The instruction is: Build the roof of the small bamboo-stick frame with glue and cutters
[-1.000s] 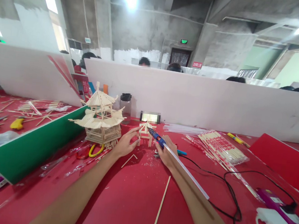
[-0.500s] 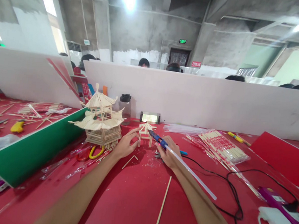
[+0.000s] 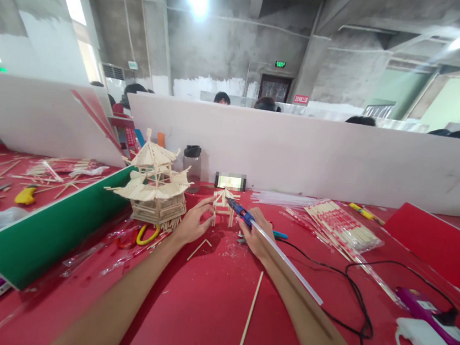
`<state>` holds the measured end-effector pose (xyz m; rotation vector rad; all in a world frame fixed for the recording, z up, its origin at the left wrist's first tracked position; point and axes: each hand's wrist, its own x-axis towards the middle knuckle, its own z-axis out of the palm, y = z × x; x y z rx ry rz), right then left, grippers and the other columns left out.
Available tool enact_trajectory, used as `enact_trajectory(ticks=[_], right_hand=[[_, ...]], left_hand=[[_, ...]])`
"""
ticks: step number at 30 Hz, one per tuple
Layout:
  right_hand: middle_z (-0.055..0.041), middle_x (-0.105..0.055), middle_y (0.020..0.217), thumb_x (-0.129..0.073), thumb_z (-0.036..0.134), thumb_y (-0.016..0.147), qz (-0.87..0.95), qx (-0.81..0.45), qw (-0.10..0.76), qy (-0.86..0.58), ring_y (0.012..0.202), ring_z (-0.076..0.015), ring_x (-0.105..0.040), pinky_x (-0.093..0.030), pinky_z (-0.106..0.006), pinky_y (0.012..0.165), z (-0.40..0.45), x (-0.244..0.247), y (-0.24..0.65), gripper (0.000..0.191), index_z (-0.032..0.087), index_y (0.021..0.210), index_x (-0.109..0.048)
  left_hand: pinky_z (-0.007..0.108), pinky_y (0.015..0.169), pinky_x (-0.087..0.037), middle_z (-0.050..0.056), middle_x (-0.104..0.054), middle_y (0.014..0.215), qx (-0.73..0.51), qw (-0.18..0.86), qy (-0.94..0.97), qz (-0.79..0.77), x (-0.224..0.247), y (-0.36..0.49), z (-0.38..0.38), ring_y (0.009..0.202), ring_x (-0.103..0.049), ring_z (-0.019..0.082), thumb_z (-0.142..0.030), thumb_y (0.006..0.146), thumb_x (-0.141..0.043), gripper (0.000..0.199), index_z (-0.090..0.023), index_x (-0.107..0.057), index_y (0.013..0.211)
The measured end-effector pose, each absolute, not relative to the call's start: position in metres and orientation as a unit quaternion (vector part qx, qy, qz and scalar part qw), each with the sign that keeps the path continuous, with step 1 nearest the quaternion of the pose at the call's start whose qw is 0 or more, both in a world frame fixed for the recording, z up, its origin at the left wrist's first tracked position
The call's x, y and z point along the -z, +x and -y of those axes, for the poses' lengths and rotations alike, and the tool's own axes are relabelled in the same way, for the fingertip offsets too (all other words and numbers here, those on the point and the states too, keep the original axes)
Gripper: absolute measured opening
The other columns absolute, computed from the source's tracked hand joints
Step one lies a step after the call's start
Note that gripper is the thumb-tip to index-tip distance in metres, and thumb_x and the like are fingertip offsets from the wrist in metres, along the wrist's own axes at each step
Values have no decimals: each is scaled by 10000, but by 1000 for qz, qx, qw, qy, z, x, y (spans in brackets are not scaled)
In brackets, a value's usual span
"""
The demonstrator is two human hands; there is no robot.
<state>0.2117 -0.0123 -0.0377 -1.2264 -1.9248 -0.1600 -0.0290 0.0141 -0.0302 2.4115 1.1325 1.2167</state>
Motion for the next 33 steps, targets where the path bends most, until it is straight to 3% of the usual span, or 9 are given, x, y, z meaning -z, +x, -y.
enact_trajectory(ticks=[7,13,22,33], right_hand=[[-50,-622,907,-470,474,995,756,58,418,-500,814,-202,-624,-426,-271,621,15,34,213,291,214,926,-581],[-48,-631,894,-474,440,996,783,18,413,-465,846,-199,-616,-448,-277,700,26,21,227,268,217,900,-586],[-50,-616,890,-480,482,986,799,58,346,-489,758,-179,-600,-380,-253,595,29,16,239,305,210,897,-584],[-51,-609,848,-452,486,993,791,80,345,-498,729,-179,-591,-354,-258,582,30,16,238,333,202,870,-574]], left_hand=[[469,1146,-381,116,-540,1434,-415,108,819,-383,30,-29,-14,1373,-472,267,-327,937,-501,169,-209,-608,880],[477,1147,-377,114,-545,1432,-414,111,818,-384,29,-29,-13,1379,-465,268,-326,941,-498,173,-212,-610,874],[462,1137,-395,107,-551,1429,-417,108,815,-387,29,-29,-13,1365,-480,272,-338,936,-512,174,-216,-611,861],[459,1139,-387,106,-515,1467,-413,107,816,-389,31,-30,-14,1368,-478,269,-349,934,-511,177,-212,-606,872]])
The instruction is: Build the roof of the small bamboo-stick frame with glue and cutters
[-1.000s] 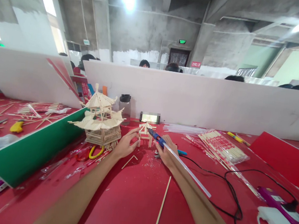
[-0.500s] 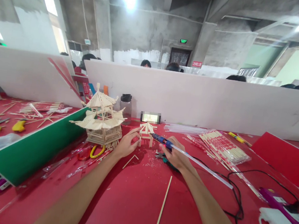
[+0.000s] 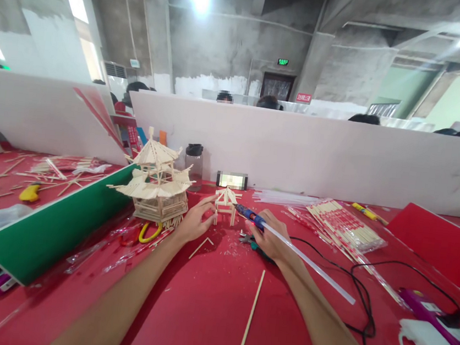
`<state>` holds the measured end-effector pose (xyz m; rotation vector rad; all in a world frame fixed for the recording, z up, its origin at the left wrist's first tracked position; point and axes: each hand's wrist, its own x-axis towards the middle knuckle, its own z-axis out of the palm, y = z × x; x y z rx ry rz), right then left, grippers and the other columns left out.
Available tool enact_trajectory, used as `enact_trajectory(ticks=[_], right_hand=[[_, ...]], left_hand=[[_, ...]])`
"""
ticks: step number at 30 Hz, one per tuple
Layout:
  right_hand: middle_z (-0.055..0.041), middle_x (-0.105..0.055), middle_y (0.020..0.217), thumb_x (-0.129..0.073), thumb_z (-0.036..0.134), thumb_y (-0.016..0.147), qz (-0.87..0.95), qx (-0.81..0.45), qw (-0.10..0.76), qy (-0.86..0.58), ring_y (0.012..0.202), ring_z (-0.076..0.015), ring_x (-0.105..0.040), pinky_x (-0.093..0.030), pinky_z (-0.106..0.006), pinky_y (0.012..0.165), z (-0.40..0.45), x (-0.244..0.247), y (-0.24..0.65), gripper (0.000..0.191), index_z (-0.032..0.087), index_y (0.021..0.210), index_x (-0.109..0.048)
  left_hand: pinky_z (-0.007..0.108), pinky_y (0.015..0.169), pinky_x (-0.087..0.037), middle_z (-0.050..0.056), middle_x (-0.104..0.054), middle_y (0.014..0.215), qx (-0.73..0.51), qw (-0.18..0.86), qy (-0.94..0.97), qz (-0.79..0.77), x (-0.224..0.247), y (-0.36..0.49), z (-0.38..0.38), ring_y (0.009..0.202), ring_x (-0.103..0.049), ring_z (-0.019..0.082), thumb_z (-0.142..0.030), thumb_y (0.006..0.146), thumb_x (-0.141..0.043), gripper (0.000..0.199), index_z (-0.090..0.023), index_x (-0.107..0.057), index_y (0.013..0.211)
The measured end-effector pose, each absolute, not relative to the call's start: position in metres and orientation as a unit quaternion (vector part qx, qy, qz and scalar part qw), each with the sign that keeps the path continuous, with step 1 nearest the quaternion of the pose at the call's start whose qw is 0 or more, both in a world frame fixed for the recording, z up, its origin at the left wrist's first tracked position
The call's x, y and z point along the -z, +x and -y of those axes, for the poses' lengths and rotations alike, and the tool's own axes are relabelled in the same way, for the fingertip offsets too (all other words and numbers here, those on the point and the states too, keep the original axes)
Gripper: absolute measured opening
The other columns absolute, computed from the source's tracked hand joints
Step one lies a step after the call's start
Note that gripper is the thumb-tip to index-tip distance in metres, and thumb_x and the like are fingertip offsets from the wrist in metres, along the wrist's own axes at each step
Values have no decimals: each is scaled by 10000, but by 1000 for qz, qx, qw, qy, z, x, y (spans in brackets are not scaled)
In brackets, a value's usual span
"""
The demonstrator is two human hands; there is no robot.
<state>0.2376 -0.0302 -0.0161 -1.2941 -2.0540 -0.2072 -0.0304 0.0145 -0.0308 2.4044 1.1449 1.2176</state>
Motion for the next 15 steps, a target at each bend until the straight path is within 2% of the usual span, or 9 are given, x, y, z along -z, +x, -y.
enact_trajectory(ticks=[15], right_hand=[[-45,-629,817,-472,495,982,786,77,338,-512,730,-177,-608,-344,-257,567,31,16,237,340,201,860,-589]], left_hand=[[451,1131,-395,118,-534,1446,-409,97,821,-386,31,-30,-15,1367,-478,262,-348,942,-505,187,-206,-604,874]])
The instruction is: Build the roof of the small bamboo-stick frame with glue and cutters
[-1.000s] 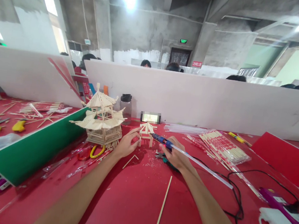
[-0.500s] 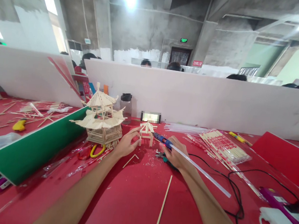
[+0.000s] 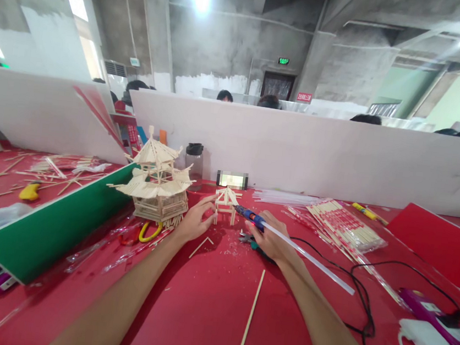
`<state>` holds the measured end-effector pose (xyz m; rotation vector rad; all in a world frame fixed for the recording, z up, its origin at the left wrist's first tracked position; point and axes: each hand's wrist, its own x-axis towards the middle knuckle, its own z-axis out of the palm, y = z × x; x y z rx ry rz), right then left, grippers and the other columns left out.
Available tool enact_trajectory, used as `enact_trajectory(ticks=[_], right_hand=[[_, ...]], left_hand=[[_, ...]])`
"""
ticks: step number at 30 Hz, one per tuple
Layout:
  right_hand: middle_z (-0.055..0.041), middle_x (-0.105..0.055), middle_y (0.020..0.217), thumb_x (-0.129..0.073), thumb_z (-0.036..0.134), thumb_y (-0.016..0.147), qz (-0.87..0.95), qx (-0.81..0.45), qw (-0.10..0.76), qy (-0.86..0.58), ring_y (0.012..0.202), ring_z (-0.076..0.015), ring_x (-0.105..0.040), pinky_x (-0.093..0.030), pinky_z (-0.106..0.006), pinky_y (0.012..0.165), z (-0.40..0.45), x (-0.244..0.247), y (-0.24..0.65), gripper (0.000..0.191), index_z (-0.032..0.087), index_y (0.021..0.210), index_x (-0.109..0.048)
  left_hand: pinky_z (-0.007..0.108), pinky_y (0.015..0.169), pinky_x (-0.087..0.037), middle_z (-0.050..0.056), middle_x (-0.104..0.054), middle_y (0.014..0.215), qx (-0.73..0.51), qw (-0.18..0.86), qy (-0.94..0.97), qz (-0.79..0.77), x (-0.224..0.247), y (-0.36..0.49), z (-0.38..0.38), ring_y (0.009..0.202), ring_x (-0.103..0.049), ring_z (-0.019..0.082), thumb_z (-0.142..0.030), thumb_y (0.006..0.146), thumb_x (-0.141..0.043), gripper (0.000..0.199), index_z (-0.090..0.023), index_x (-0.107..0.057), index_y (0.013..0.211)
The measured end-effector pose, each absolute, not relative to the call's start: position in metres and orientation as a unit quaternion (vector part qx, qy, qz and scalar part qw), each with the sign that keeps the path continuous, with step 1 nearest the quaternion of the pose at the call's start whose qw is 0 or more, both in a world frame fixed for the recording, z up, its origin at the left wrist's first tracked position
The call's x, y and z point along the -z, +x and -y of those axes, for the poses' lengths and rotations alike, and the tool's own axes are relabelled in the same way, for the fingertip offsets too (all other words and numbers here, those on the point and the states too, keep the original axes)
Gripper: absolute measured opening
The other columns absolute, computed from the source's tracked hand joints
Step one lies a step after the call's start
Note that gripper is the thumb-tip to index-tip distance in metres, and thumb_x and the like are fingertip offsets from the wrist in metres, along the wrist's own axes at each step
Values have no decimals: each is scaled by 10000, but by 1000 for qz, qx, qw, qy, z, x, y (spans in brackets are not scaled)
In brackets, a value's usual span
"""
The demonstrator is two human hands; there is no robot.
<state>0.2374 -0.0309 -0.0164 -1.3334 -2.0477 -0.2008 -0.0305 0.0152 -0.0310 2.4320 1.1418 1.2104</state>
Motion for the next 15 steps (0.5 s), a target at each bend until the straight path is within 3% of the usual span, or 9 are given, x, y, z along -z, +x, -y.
enact_trajectory(ticks=[15], right_hand=[[-47,-633,863,-486,481,984,789,38,375,-485,773,-183,-610,-395,-258,618,33,15,238,312,210,870,-591]], left_hand=[[446,1137,-390,106,-500,1483,-409,97,820,-388,32,-31,-16,1373,-473,263,-332,935,-510,168,-207,-597,865]])
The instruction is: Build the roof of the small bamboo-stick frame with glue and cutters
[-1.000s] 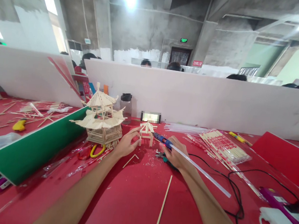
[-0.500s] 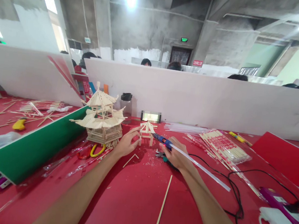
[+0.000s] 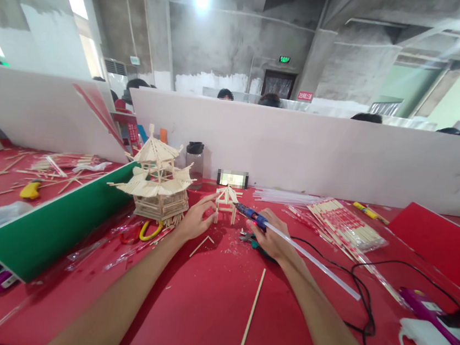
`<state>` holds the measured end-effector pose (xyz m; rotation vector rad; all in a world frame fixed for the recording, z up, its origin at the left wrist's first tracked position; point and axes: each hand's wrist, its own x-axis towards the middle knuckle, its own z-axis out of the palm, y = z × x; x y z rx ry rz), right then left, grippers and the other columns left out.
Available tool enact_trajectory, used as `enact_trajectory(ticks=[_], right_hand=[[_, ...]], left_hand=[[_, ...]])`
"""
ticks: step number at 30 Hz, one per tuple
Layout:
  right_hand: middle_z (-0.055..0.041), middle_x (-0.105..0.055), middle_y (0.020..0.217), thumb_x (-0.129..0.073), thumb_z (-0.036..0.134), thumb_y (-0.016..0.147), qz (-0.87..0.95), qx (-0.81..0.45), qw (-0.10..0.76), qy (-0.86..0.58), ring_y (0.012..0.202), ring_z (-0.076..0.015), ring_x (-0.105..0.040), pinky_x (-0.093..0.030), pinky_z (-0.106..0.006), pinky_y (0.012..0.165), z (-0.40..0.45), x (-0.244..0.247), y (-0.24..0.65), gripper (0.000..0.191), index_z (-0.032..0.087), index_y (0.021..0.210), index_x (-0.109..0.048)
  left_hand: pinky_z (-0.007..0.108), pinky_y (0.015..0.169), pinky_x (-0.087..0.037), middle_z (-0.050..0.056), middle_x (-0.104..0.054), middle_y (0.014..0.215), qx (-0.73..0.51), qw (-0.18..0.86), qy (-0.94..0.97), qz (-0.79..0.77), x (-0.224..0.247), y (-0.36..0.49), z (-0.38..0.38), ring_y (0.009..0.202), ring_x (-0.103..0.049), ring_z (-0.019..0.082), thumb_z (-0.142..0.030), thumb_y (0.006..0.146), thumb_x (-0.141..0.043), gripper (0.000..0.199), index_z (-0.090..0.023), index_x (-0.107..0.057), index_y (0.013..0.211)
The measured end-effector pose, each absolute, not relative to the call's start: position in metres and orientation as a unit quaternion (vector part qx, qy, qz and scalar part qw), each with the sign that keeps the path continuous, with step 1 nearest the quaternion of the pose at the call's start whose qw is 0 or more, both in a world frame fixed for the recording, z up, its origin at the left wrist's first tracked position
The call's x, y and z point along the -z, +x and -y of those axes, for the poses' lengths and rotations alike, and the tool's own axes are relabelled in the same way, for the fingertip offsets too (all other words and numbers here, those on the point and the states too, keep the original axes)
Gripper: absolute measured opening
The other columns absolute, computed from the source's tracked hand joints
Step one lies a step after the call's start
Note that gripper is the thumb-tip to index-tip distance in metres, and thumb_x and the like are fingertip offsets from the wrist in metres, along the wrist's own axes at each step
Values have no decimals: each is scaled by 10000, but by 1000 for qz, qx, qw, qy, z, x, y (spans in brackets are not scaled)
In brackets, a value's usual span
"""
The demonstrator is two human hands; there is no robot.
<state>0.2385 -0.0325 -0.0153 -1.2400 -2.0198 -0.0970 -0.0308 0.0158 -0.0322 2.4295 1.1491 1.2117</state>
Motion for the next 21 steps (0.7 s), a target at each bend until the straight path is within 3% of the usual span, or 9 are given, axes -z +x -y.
enact_trajectory(ticks=[8,16,21], right_hand=[[-43,-633,878,-478,480,986,778,27,406,-479,801,-192,-622,-426,-268,657,30,14,242,299,213,918,-594],[-45,-664,900,-494,470,987,821,38,304,-482,799,-195,-616,-411,-279,676,33,10,251,294,218,896,-614],[-44,-658,913,-505,455,986,811,38,307,-496,785,-183,-618,-400,-266,645,31,13,244,275,215,911,-617]], left_hand=[[443,1135,-392,106,-511,1473,-411,98,822,-382,30,-30,-14,1374,-473,253,-303,932,-509,147,-207,-601,868],[433,1143,-386,105,-513,1472,-407,94,821,-389,30,-30,-13,1385,-461,245,-285,929,-517,131,-213,-607,867],[433,1139,-391,113,-531,1452,-406,93,822,-389,31,-30,-15,1391,-454,246,-303,937,-511,153,-211,-599,853]])
